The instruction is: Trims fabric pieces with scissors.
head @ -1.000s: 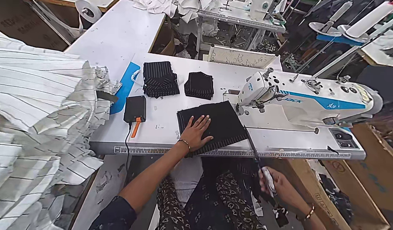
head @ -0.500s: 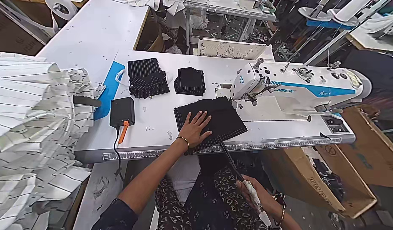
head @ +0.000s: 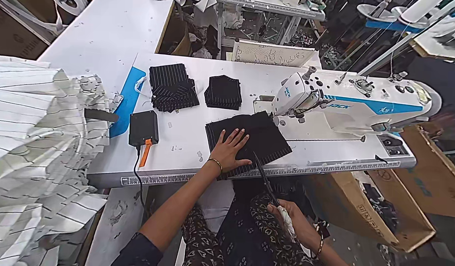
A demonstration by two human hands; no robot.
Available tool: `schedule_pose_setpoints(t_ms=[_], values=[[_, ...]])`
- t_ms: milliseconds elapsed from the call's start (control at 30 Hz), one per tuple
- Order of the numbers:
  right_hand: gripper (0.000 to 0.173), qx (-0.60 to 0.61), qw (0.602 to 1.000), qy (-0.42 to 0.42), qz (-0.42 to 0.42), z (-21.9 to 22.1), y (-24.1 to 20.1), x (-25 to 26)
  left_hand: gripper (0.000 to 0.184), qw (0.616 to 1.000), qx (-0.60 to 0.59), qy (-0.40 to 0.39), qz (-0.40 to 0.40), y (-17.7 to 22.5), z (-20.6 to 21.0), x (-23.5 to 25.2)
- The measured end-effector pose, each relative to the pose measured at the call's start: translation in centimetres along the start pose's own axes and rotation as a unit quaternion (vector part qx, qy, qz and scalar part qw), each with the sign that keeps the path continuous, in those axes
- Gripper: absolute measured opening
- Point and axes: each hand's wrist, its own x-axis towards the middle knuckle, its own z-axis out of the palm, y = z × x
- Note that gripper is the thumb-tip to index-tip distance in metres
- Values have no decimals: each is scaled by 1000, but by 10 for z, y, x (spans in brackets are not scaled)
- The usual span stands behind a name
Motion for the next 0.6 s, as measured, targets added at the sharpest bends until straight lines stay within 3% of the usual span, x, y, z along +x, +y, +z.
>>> schedule_pose_setpoints(t_ms=[200,367,600], values=[[27,85,996,-16,18,8,-10,-3,98,1000,1,-10,3,2,-1,-2],[34,76,996,-45,24,6,-18,10,102,1000,-7,-3,16,5,5,-6],[32,81,996,-14,14,13,-18,7,106,1000,0,6,16,5,5,-7]])
